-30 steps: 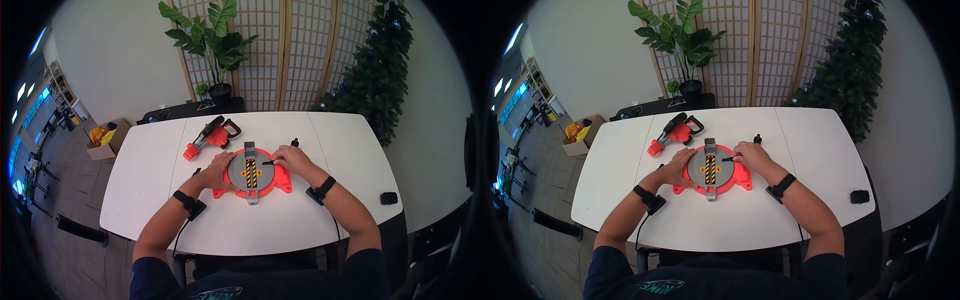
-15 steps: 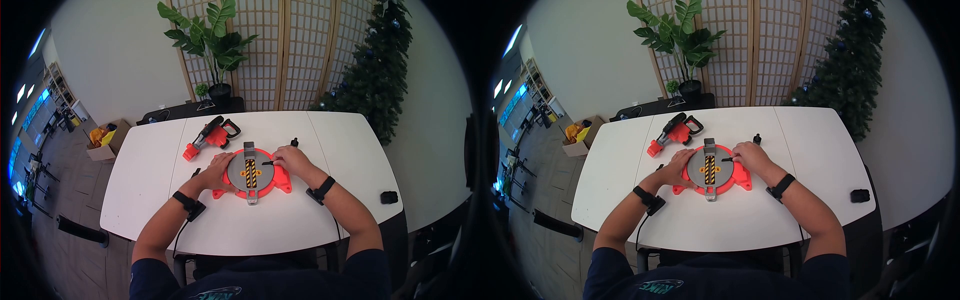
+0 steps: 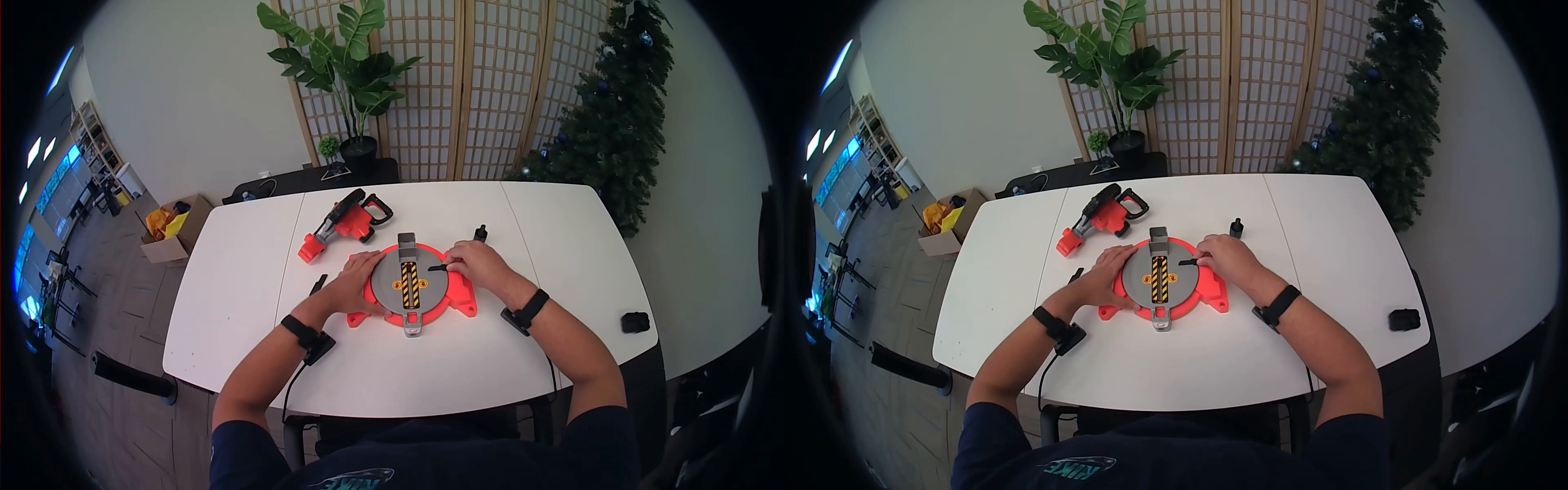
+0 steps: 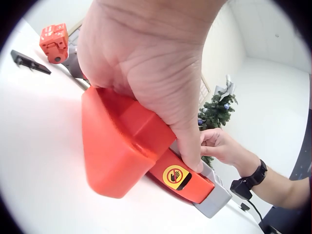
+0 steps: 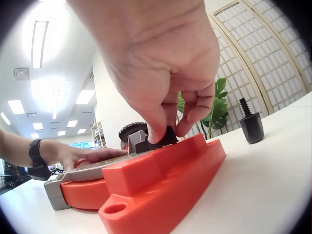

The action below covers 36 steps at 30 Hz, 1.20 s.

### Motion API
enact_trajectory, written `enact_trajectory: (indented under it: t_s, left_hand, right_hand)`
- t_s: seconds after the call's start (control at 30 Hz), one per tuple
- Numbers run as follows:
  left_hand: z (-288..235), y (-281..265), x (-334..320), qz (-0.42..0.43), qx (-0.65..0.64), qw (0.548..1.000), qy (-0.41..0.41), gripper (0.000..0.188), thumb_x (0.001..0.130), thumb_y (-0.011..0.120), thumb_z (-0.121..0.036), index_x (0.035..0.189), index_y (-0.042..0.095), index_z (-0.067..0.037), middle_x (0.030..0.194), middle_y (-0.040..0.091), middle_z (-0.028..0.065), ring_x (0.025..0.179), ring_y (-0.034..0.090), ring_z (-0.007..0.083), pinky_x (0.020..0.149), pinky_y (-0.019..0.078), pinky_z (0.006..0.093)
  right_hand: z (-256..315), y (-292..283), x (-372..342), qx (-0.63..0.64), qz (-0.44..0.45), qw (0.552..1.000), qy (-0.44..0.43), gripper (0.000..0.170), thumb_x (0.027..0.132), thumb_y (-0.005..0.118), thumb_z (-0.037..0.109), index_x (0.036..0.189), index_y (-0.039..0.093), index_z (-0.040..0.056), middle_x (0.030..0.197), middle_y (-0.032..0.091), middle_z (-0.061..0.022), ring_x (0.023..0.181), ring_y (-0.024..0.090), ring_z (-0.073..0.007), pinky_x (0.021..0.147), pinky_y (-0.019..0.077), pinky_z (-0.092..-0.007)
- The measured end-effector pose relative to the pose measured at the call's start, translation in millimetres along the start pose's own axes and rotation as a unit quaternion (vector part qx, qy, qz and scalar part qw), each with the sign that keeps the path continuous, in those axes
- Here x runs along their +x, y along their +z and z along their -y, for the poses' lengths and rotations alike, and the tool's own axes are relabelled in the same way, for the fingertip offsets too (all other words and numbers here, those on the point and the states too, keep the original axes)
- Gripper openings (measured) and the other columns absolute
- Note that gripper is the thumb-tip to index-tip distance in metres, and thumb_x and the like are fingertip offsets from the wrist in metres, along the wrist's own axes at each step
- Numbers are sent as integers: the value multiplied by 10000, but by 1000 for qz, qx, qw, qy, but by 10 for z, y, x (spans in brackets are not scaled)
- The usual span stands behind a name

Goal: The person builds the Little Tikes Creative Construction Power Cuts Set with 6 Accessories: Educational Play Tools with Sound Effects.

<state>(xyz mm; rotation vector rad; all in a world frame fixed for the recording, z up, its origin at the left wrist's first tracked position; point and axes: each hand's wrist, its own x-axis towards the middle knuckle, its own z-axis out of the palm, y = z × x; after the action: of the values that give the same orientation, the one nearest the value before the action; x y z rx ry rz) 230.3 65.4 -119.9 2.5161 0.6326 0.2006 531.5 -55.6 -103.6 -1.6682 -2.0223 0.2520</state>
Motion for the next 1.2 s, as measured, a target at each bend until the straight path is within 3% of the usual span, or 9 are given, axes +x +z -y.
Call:
enact_trajectory:
  t_s: [0.2,0.3,0.37,0.4,0.53,0.77,0.83,1.03,1.2]
  left_hand:
    - [-49,-48,-55,7,33,999,3,1229,613,920,-443,1554,232,-53,1571,280,201,1472,250,378,1216,253,458]
    - [26,-176,-143,-21,-45,998,-32,1052,737,864,-417,1539,283,-61,1543,340,195,1420,360,352,1147,372,432]
    - [63,-261,-201,-84,-79,991,-69,842,848,776,-435,1479,394,-30,1485,445,209,1394,413,340,1132,381,412]
    - [66,-295,-235,-120,-49,988,-80,651,894,740,-396,1388,511,-40,1386,555,173,1269,540,306,1038,459,394]
    - [442,-289,-294,-162,33,979,-119,450,869,763,-345,1191,626,-62,1173,663,112,1044,650,255,881,535,362]
    - [524,-353,-362,-107,105,953,-262,464,794,820,-358,1055,646,-17,969,705,98,929,691,233,785,547,339]
    - [409,-388,-356,-86,79,923,-368,516,751,847,-406,1029,642,-22,980,708,105,937,696,229,784,544,342]
    - [496,-384,-412,-48,167,916,-362,633,672,885,-495,1062,640,-61,943,729,101,895,718,252,785,558,374]
    - [673,-370,-386,-35,125,921,-367,555,675,889,-462,1009,692,-65,941,741,85,891,721,243,785,562,358]
  right_hand:
    - [-8,-3,-29,2,7,1000,0,77,831,719,90,877,709,29,910,696,-112,883,663,-300,766,536,-390]
    - [-37,12,-62,16,7,1000,6,75,839,712,86,879,705,23,905,690,-115,884,660,-300,767,532,-387]
    - [-48,25,-70,35,5,999,4,80,850,706,86,884,700,14,898,681,-120,881,657,-295,772,528,-381]
    - [-54,29,-74,35,5,999,4,80,850,706,86,884,700,14,898,681,-120,881,657,-295,772,528,-381]
    - [-40,15,-79,39,9,999,8,86,860,700,87,893,701,8,901,675,-127,878,653,-292,779,525,-381]
    - [-56,15,-81,46,8,999,2,94,864,700,92,913,710,13,911,674,-129,878,653,-296,783,525,-383]
    - [-64,16,-75,47,12,999,4,94,865,701,91,917,714,14,910,675,-128,880,653,-296,786,525,-384]
    - [-55,-42,-96,22,40,999,8,145,861,707,84,998,718,36,975,671,-121,914,652,-293,813,530,-386]
    - [42,-161,-143,-18,83,996,-11,244,858,720,103,1096,697,61,1055,660,-100,958,653,-270,845,535,-372]
